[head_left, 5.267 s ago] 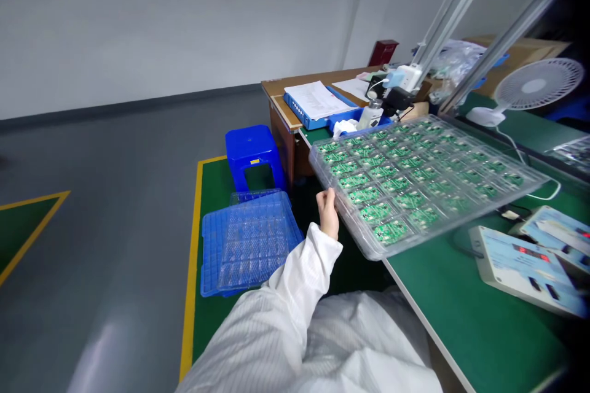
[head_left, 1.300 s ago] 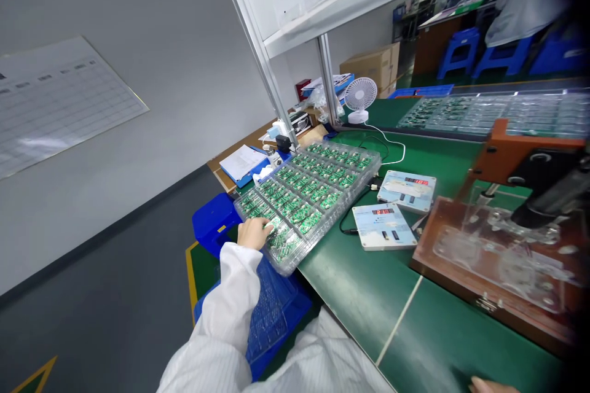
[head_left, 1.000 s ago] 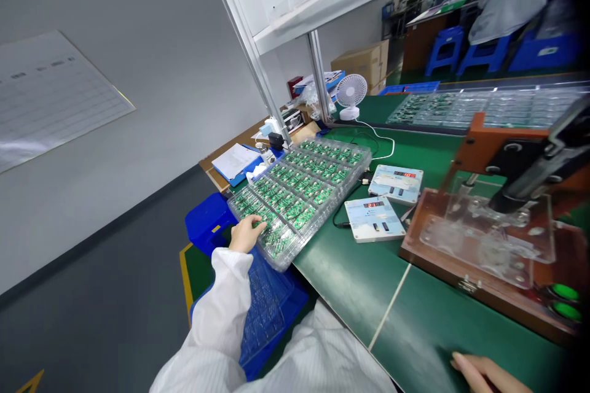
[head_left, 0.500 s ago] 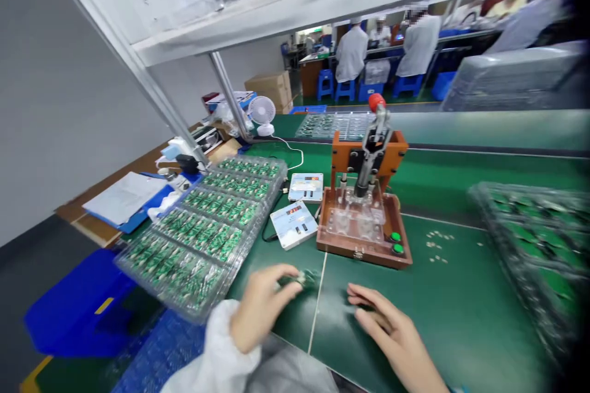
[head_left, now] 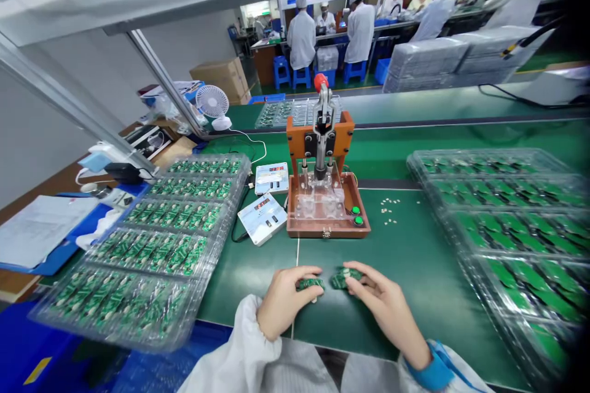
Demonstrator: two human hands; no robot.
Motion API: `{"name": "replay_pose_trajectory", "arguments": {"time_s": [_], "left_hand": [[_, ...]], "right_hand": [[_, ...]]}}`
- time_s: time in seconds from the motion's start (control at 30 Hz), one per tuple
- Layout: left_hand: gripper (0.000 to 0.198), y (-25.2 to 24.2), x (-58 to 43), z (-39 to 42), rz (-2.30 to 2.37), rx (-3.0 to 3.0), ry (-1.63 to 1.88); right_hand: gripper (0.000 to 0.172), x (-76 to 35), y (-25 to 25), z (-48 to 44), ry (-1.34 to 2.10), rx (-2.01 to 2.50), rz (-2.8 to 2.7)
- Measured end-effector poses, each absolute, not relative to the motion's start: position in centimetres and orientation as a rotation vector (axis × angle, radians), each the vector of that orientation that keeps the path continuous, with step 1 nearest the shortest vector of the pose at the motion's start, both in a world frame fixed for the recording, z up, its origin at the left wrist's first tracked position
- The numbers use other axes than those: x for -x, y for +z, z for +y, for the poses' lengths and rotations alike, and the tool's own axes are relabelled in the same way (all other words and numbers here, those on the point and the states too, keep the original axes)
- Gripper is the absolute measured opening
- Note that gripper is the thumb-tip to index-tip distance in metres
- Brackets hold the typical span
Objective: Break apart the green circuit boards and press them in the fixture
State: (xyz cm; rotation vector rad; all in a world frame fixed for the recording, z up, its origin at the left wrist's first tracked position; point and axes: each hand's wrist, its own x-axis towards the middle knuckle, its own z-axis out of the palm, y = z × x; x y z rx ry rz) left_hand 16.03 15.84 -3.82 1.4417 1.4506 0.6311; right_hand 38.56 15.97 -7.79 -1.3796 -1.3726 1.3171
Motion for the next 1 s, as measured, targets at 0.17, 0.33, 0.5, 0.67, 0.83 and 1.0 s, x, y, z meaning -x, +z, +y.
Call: {"name": "replay_pose_trajectory", "arguments": {"time_s": [0.17,0.33,0.5,0.67,0.83,1.0], "left_hand": [[0.014,-5.7,-16.8,17.5,1.492,-2.057,0.74],[0.013,-6.8,-18.5,17.8,1.432,-2.337,0.725],[0.038,-6.5,-16.3,16.6,1.286,-2.233,0.764],[0.018,-6.9,-15.2,15.9,1.204,-2.281,0.709],[0.022,-6.6,-17.1,15.3,1.383,-2.226,0.8],[0.02,-3.8,-15.6,13.5,1.546,-2.063,0.904]], "right_hand": [[0.028,-39.6,-7.9,17.1,0.715,1.355,-1.879],[0.034,-38.8,-8.3,16.8,0.36,1.193,-2.218],[0.029,-39.3,-8.5,15.4,0.547,1.148,-2.231],[0.033,-39.7,-8.3,14.9,0.665,1.177,-2.206],[0.031,-39.7,-8.2,16.1,0.661,1.209,-2.081],[0.037,-40.8,-9.7,17.0,0.638,1.289,-1.914]]}}
